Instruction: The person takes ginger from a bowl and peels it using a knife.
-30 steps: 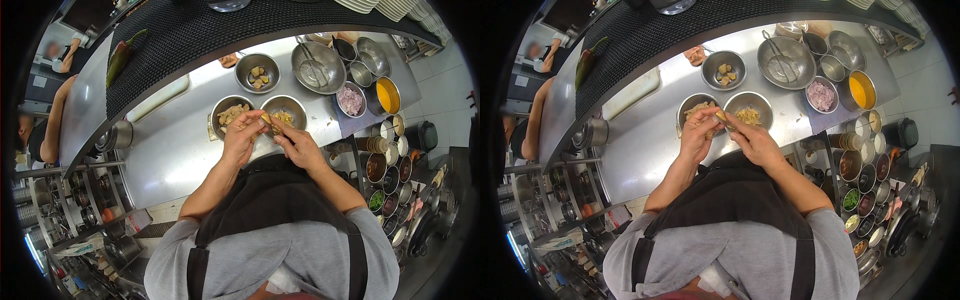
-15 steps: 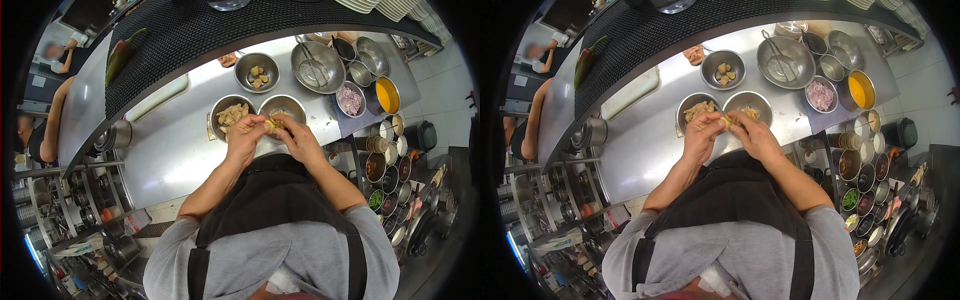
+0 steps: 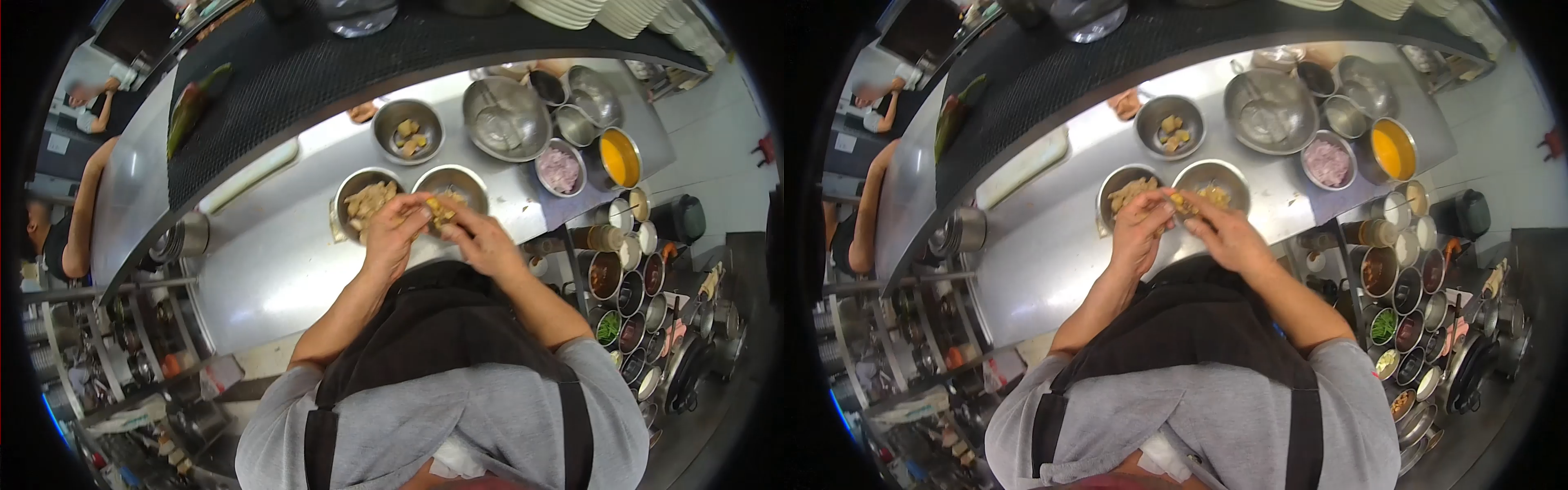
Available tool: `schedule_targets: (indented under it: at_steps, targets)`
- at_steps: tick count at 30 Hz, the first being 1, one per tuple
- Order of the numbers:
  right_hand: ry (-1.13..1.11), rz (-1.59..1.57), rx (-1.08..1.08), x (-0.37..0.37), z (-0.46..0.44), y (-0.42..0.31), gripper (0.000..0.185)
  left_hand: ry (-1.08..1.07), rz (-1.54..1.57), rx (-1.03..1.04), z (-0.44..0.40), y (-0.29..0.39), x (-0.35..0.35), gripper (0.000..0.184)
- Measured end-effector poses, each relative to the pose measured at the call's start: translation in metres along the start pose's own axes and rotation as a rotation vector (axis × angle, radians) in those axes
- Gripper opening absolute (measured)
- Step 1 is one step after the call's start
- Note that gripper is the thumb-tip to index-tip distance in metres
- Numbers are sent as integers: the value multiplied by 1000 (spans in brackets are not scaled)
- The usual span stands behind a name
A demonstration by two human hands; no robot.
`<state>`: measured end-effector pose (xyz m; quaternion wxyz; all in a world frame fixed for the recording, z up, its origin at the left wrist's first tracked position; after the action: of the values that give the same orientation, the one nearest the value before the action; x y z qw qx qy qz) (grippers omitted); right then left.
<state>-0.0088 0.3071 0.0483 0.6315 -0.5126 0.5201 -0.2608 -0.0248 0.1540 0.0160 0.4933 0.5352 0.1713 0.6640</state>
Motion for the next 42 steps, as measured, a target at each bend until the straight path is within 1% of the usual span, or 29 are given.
schedule_targets:
  at_steps: [1,2,4,5,6,8,10,11,12,14,16,17,18,20,21,22,24,25,26,28,29,31,32,34,35,37,40,42]
  targets:
    - [13,-18,13,5,3,6,44,63,11,-25,1,0,1,24]
    - [34,-20,14,6,3,11,43,73,-24,10,0,-1,0,24]
    - [86,42,-173,6,2,10,41,98,-68,4,-3,-6,-3,25]
    - [98,14,-150,6,2,13,38,78,-91,4,-5,-10,-6,23]
    - [98,48,-195,7,2,17,39,77,-88,14,-8,-11,-7,21]
    - [114,137,-194,4,0,11,41,83,-53,22,-15,-16,-9,16]
    - [151,177,-281,3,0,10,41,57,-2,46,-21,-20,-10,14]
    - [96,200,-175,1,1,6,42,58,26,37,-22,-22,-9,14]
    - [159,258,-258,3,0,15,39,56,25,30,-23,-22,-8,13]
    - [118,133,-161,5,-3,28,34,51,21,20,-23,-28,-8,14]
    - [104,92,-175,4,-4,25,30,34,58,20,-21,-29,-8,15]
    - [16,-138,7,6,-5,32,31,25,86,1,-23,-28,-7,15]
    - [17,-127,-5,2,-8,29,31,16,89,15,-22,-20,-4,15]
    - [14,-290,26,1,-6,26,32,13,125,-47,-17,-14,1,17]
    - [43,-302,12,-2,-7,29,35,-11,138,-28,-21,-15,-4,19]
    - [46,-297,4,-4,-9,30,35,-17,136,-20,-24,-14,-9,19]
    - [127,-203,86,-12,-8,34,38,12,149,1,-26,-7,-17,19]
    - [141,-185,97,-14,-5,31,41,30,179,-56,-24,-4,-19,18]
    - [139,-186,93,-16,-4,27,41,31,177,-52,-24,0,-19,18]
    - [90,-9,17,-16,-2,20,44,48,166,-52,-23,2,-20,18]
    - [83,-10,21,-15,-3,27,44,56,145,-51,-25,0,-22,19]
    - [-11,66,59,-8,-6,45,44,60,136,-47,-25,-2,-23,19]
    - [-17,69,61,-5,-3,52,44,56,122,-40,-25,-3,-23,19]
    - [28,64,137,-5,0,59,44,42,139,-29,-26,-7,-25,19]
    - [29,67,131,-5,0,59,44,37,118,-48,-26,-8,-25,19]
    - [77,-43,160,-5,6,58,44,15,99,-89,-27,-13,-27,19]
    - [38,5,144,-6,5,52,44,-2,27,-73,-27,-16,-23,20]
    - [26,21,135,-5,5,54,45,-16,39,-83,-26,-17,-21,20]
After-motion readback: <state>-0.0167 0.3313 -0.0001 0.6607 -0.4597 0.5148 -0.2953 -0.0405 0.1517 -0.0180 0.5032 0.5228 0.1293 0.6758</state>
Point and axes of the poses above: each hand's wrist, its own z-axis away from the middle knuckle, its own x-axis out of the palm, y = z × x, the point moved 5 cm from there along -z, towards the middle knuckle, and after that the axes turned 11 degrees about -x, right-handed, at the moved point
